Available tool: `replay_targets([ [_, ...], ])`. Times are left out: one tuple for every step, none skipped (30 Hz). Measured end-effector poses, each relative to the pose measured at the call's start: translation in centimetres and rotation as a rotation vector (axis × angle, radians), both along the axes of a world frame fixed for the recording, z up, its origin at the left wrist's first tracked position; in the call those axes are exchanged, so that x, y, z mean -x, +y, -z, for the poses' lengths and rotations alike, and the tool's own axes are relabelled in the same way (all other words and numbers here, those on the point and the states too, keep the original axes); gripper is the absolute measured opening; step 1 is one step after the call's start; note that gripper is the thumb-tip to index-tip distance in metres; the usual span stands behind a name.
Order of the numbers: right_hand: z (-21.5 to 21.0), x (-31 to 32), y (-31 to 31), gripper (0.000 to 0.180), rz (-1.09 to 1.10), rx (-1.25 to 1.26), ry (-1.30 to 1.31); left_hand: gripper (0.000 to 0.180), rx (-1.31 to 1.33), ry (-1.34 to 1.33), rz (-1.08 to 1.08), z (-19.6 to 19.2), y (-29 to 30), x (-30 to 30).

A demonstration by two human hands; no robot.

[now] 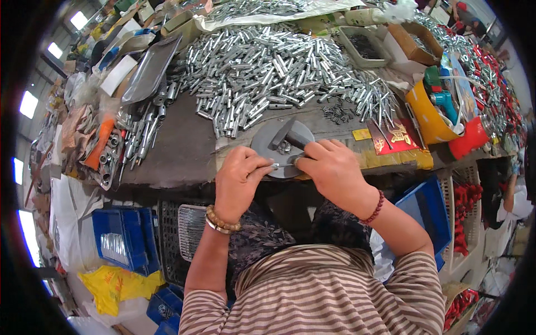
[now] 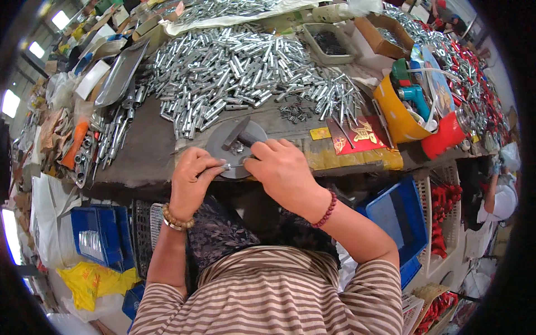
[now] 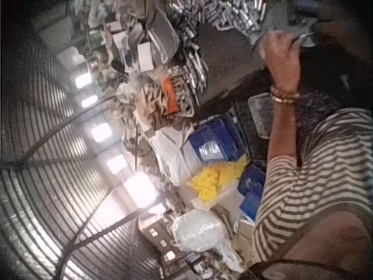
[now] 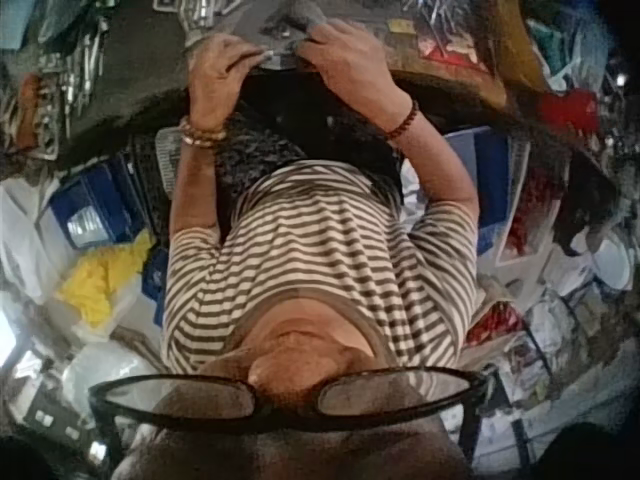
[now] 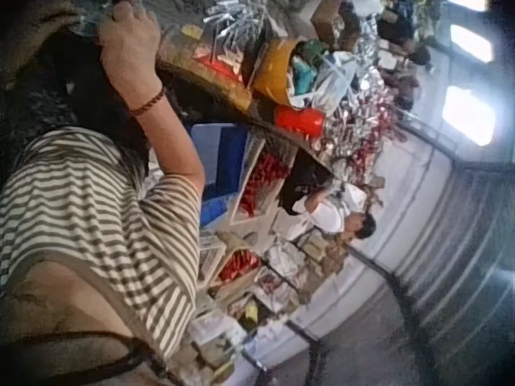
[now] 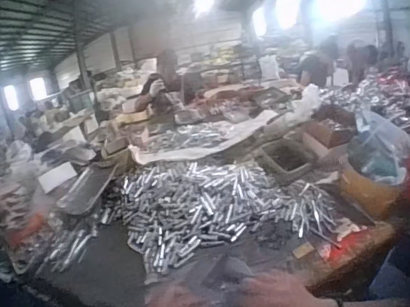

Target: Hammering and assembling small metal components on a workbench in a factory environment.

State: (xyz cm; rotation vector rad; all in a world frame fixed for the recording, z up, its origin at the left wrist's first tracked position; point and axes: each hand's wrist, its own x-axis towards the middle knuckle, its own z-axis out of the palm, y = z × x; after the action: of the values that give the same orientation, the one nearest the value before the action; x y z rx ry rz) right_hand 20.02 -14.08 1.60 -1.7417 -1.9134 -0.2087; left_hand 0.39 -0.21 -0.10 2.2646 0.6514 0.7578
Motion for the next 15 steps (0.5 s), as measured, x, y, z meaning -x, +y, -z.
replay_targets([
  [0.1, 0.1, 0.2, 0.01, -0.009, 0.011, -0.014, 0.011, 0.002, 0.0, -0.007, 0.0, 0.0, 0.0],
  [0.2, 0.1, 0.4, 0.011, -0.018, 0.02, -0.029, 0.011, 0.002, -0.007, 0.002, -0.1, 0.0, 0.0],
  [0.3, 0.3, 0.4, 0.011, -0.009, 0.02, -0.036, 0.011, 0.002, 0.003, -0.007, -0.2, -0.1, 0.0],
  [0.4, 0.5, 0.3, 0.011, -0.006, 0.012, -0.049, 0.012, 0.001, 0.012, -0.016, -0.3, -0.2, 0.0],
  [0.4, 0.4, 0.3, 0.011, -0.004, 0.004, -0.063, 0.012, 0.001, 0.003, -0.009, -0.2, -0.2, 0.0],
  [0.4, 0.1, 0.3, 0.011, 0.003, 0.003, -0.072, 0.013, -0.005, 0.0, -0.002, -0.2, -0.2, 0.0],
  [0.3, -0.2, 0.3, 0.009, 0.049, -0.068, -0.032, 0.014, -0.01, -0.003, 0.005, -0.1, -0.2, -0.1],
  [0.4, -0.5, 0.4, 0.008, 0.084, -0.142, 0.013, 0.014, -0.012, -0.007, 0.002, -0.1, -0.2, 0.1],
  [0.6, -1.4, 0.4, 0.008, 0.187, -0.144, 0.012, 0.015, 0.002, -0.013, -0.002, -0.1, -0.3, 0.2],
  [0.8, -2.9, 0.4, 0.008, 0.29, -0.145, 0.013, 0.015, 0.015, -0.018, -0.006, 0.0, -0.3, 0.2],
  [0.6, -4.4, 0.6, 0.01, 0.331, -0.165, 0.079, 0.015, 0.015, -0.021, -0.008, -0.1, -0.4, 0.3],
  [0.5, -5.4, 0.6, 0.013, 0.434, -0.099, 0.085, 0.015, 0.031, -0.026, -0.004, -0.1, -0.4, 0.2],
  [0.8, -6.5, 0.7, 0.013, 0.438, -0.089, 0.05, 0.015, 0.047, -0.03, -0.002, -0.1, -0.4, 0.2],
  [1.1, -7.1, 0.9, 0.013, 0.44, -0.079, 0.016, 0.015, 0.046, -0.033, -0.001, 0.0, -0.4, 0.1],
  [1.3, -7.4, 1.2, 0.013, 0.44, -0.081, 0.014, 0.015, 0.048, -0.032, -0.005, 0.2, -0.4, 0.2],
])
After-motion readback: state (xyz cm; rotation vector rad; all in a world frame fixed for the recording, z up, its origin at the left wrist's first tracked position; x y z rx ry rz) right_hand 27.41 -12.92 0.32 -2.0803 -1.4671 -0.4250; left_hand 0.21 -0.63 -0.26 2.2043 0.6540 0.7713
